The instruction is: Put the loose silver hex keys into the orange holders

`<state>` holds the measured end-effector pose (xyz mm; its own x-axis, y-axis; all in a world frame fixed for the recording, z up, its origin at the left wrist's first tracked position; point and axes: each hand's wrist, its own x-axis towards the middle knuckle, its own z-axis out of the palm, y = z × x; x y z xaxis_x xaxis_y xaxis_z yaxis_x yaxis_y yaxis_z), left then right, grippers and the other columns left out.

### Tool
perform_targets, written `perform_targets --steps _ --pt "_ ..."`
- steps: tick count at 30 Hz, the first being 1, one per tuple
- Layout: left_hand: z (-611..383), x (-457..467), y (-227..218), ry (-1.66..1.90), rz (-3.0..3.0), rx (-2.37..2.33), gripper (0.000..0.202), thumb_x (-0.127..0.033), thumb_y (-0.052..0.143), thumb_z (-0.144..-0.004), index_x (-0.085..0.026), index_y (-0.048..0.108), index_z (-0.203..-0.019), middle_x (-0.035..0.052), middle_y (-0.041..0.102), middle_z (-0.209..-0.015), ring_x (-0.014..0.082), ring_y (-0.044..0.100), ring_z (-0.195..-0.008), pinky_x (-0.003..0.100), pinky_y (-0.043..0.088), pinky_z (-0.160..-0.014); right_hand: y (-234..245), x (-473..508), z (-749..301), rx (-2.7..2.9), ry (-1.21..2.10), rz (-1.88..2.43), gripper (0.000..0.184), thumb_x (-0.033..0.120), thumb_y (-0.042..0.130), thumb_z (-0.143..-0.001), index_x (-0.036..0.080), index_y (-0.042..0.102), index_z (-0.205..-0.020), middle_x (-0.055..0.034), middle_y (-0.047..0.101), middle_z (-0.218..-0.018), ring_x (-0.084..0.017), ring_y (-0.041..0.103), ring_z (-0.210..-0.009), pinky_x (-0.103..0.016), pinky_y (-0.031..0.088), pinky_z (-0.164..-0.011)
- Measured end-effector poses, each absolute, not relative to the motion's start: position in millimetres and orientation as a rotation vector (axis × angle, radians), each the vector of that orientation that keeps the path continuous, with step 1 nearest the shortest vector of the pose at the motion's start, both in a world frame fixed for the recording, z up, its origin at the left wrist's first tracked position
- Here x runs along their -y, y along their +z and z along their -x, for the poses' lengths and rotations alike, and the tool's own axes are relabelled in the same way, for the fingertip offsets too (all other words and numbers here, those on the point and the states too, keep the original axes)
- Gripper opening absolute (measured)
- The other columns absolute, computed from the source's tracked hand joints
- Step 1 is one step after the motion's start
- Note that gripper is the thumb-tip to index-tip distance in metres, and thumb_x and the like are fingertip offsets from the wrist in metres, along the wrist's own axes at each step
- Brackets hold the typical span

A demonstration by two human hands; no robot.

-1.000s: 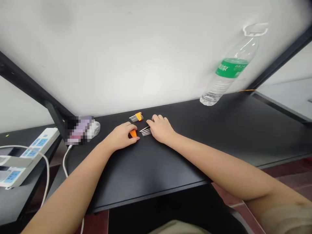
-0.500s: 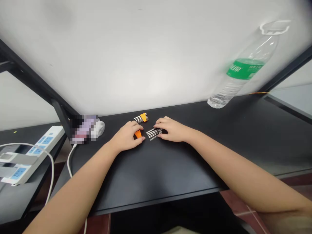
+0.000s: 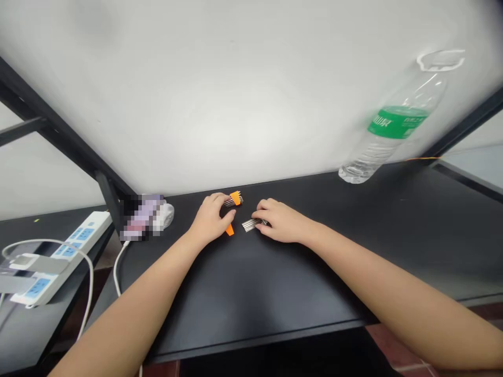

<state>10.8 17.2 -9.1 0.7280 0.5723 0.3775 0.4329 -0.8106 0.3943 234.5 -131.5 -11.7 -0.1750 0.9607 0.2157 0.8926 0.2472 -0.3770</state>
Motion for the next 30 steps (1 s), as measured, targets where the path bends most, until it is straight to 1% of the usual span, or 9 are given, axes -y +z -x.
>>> perform_targets --steps 3,6,8,11,14,17,21,26,30 --pt "-21.6 -26.4 -6.8 0.653 -2.618 -0.896 0.04 -0.04 0.064 -0.091 -0.026 0.061 -0.129 0.007 0.063 -0.135 0.0278 0.058 -0.125 0.043 0.048 -0.108 -10.6 123.6 -236.6 1.996 0.323 1.692 0.031 0.032 0.061 -0.096 0.024 0.07 -0.125 -0.0102 0.066 -0.121 -0.026 0.063 -0.111 -0.043 0.052 -0.097" --pt "-36.2 -41.8 -1.6 0.527 -2.657 -0.9 0.061 -0.045 0.074 -0.082 -0.023 0.058 -0.137 0.0116 0.061 -0.14 0.0331 0.055 -0.13 0.046 0.047 -0.107 -8.0 101.7 -244.5 1.776 0.424 1.682 0.037 0.029 0.064 -0.093 0.024 0.067 -0.13 -0.0098 0.065 -0.13 -0.023 0.066 -0.111 -0.04 0.054 -0.098" --pt "-46.2 -53.4 0.5 0.478 -2.672 -0.851 0.061 -0.043 0.079 -0.075 -0.022 0.064 -0.13 0.0112 0.067 -0.13 0.032 0.061 -0.12 0.042 0.051 -0.099 -6.1 80.4 -249.3 1.837 0.517 1.548 0.048 0.027 0.067 -0.091 0.026 0.061 -0.138 -0.0089 0.058 -0.145 -0.024 0.062 -0.122 -0.042 0.051 -0.106" --pt "-55.4 -65.9 -1.4 0.435 -2.681 -0.767 0.04 -0.037 0.077 -0.074 -0.023 0.074 -0.111 0.0053 0.073 -0.102 0.024 0.068 -0.092 0.033 0.053 -0.08 -6.1 47.5 -250.3 1.913 0.659 1.392 0.055 0.026 0.067 -0.091 0.028 0.055 -0.144 -0.0072 0.055 -0.15 -0.024 0.055 -0.134 -0.044 0.044 -0.114" --pt "-55.0 -68.9 -8.3 0.48 -2.685 -0.732 0.03 -0.035 0.072 -0.077 -0.022 0.075 -0.104 0.0036 0.072 -0.09 0.0207 0.066 -0.08 0.031 0.051 -0.072 -12.8 25.6 -244.3 1.867 0.71 1.42 0.043 0.023 0.064 -0.092 0.024 0.059 -0.135 -0.008 0.064 -0.137 -0.022 0.061 -0.123 -0.042 0.048 -0.107" --pt "-49.9 -66.4 -15.1 0.545 -2.698 -0.72 0.028 -0.037 0.07 -0.079 -0.021 0.074 -0.102 0.0042 0.07 -0.089 0.0207 0.064 -0.081 0.032 0.05 -0.074 -21.6 19.2 -238.4 1.788 0.73 1.469 0.033 0.024 0.061 -0.095 0.021 0.059 -0.127 -0.0076 0.07 -0.119 -0.02 0.066 -0.105 -0.039 0.052 -0.094" --pt "-48.7 -61.4 -17.7 0.575 -2.725 -0.687 0.022 -0.039 0.067 -0.083 -0.021 0.071 -0.095 0.005 0.068 -0.09 0.0203 0.063 -0.082 0.033 0.049 -0.078 -25.3 22.0 -238.2 1.635 0.851 1.502 0.03 0.031 0.062 -0.094 0.022 0.056 -0.122 -0.0035 0.072 -0.102 -0.018 0.066 -0.089 -0.033 0.053 -0.078" --pt "-56.8 -54.9 -14.8 0.541 -2.75 -0.58 0.022 -0.038 0.07 -0.081 -0.022 0.069 -0.095 0.0046 0.065 -0.09 0.0212 0.062 -0.083 0.033 0.049 -0.078 -23.2 27.5 -242.9 1.449 1.048 1.535 0.033 0.029 0.067 -0.09 0.021 0.051 -0.118 -0.0003 0.068 -0.077 -0.013 0.059 -0.058 -0.025 0.047 -0.052" --pt "-61.1 -54.6 -12.9 0.485 -2.765 -0.492 0.025 -0.044 0.07 -0.084 -0.022 0.069 -0.097 0.0044 0.065 -0.09 0.0214 0.063 -0.084 0.033 0.048 -0.077 -22.8 34.2 -241.5 1.384 1.085 1.565 0.034 0.032 0.067 -0.093 0.02 0.049 -0.119 0.001 0.064 -0.067 -0.013 0.053 -0.048 -0.024 0.041 -0.044"
